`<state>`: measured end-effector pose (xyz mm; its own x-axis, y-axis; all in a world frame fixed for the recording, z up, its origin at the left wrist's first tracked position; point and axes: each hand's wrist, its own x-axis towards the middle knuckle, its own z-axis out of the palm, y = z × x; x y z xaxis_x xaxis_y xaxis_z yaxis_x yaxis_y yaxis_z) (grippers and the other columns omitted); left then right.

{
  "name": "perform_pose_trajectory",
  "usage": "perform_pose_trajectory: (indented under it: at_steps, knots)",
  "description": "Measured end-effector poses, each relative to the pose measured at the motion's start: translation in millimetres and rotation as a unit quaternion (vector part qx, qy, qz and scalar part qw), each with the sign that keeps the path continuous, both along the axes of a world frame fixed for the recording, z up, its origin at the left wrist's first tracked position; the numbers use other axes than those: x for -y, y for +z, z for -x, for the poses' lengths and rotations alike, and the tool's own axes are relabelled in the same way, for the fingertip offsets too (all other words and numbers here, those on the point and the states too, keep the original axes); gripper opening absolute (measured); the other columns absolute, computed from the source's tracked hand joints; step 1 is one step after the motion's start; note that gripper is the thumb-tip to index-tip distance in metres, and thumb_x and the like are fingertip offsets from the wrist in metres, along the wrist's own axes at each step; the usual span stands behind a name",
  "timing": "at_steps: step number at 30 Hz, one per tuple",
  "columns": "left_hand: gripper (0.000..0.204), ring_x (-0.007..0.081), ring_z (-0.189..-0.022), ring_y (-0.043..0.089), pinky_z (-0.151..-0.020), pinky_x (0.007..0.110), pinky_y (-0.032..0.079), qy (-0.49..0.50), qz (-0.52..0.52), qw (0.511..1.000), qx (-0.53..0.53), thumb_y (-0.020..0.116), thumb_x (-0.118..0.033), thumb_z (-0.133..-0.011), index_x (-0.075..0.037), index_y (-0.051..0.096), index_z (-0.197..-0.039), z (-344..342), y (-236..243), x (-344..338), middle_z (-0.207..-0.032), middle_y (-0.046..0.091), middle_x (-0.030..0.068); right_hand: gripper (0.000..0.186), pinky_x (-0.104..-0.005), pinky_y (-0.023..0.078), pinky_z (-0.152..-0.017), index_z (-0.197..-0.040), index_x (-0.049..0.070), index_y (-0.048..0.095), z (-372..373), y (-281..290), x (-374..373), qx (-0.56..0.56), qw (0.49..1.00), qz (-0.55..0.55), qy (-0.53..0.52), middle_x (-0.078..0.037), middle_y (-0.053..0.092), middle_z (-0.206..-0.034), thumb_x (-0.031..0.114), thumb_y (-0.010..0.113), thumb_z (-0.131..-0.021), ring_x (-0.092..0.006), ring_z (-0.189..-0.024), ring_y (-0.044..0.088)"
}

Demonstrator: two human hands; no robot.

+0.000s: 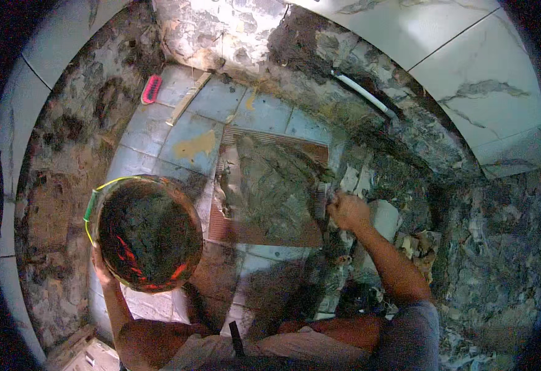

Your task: The person pours water onto a tile from a bowl, carries the tile into a room, and applies mortar from a bucket onto the back of the tile using a trowel.

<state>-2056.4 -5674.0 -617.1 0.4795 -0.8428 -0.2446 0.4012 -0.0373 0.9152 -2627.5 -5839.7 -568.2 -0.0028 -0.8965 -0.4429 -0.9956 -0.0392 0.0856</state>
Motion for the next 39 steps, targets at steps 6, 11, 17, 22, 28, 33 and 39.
perform_pose_trajectory:
  at_steps: [6,11,17,22,28,33,39]
  knots:
    - [0.038,0.0167,-0.086,0.056,-0.077,0.031,0.046,0.031,0.005,0.999,0.019,0.044,-0.033,-0.089,-0.001,0.054,-0.107,-2,-4,3,-0.097,0.059,0.0068,0.038,-0.0459,0.047,-0.058,-0.104,0.002,0.046,11,2,-3,-0.039,0.997,-0.014,0.066,-0.017,0.06,-0.078,0.035,0.047,-0.085,-0.0326,-0.068,0.059]
    - [0.04,0.0175,-0.089,0.056,-0.079,0.032,0.046,-0.001,-0.008,1.0,0.009,0.043,-0.034,-0.09,-0.001,0.053,-0.11,-23,-19,-6,-0.102,0.057,0.0091,0.032,-0.0448,0.047,-0.058,-0.105,0.001,0.047,14,-48,34,-0.044,0.996,-0.057,0.044,-0.018,0.059,-0.085,0.027,0.046,-0.088,-0.0331,-0.07,0.059]
    - [0.045,0.0218,-0.092,0.057,-0.081,0.036,0.047,0.004,-0.018,1.0,-0.016,0.045,-0.037,-0.088,-0.001,0.05,-0.114,-19,-15,-6,-0.107,0.057,0.0107,0.038,-0.046,0.048,-0.069,-0.098,-0.001,0.055,27,-47,62,-0.061,0.979,-0.154,0.117,-0.019,0.061,-0.086,0.033,0.042,-0.087,-0.0361,-0.078,0.059]
    - [0.044,0.0219,-0.091,0.057,-0.08,0.036,0.047,0.021,-0.008,1.0,0.0,0.046,-0.037,-0.087,-0.001,0.051,-0.113,-11,-8,-5,-0.105,0.057,0.0109,0.043,-0.0446,0.047,-0.071,-0.098,-0.002,0.055,43,-26,49,-0.023,0.988,-0.103,0.11,-0.02,0.06,-0.09,0.037,0.044,-0.087,-0.0348,-0.081,0.059]
    - [0.043,0.0215,-0.088,0.058,-0.079,0.036,0.047,-0.011,0.015,1.0,0.0,0.047,-0.036,-0.087,-0.001,0.052,-0.111,-2,4,6,-0.102,0.059,0.01,0.048,-0.0337,0.046,-0.051,-0.113,0.0,0.046,-13,8,87,0.166,0.933,-0.259,-0.188,-0.011,0.051,-0.077,0.04,0.046,-0.088,-0.0188,-0.058,0.051]
    - [0.042,0.0214,-0.087,0.059,-0.078,0.035,0.048,-0.011,0.008,0.999,-0.039,0.047,-0.036,-0.088,0.0,0.052,-0.109,-8,-3,4,-0.099,0.059,0.0098,0.037,-0.0309,0.04,-0.044,-0.088,0.007,0.049,5,-43,79,0.307,0.836,-0.436,-0.134,-0.002,0.047,-0.067,0.043,0.045,-0.087,-0.0148,-0.049,0.044]
    - [0.038,0.0196,-0.084,0.058,-0.075,0.035,0.048,0.053,-0.034,0.998,-0.008,0.048,-0.036,-0.087,-0.003,0.054,-0.105,-5,0,0,-0.098,0.059,0.0081,0.039,-0.0264,0.038,-0.037,-0.083,0.009,0.048,18,6,84,0.247,0.836,-0.43,-0.236,0.001,0.043,-0.057,0.048,0.048,-0.084,-0.0105,-0.04,0.038]
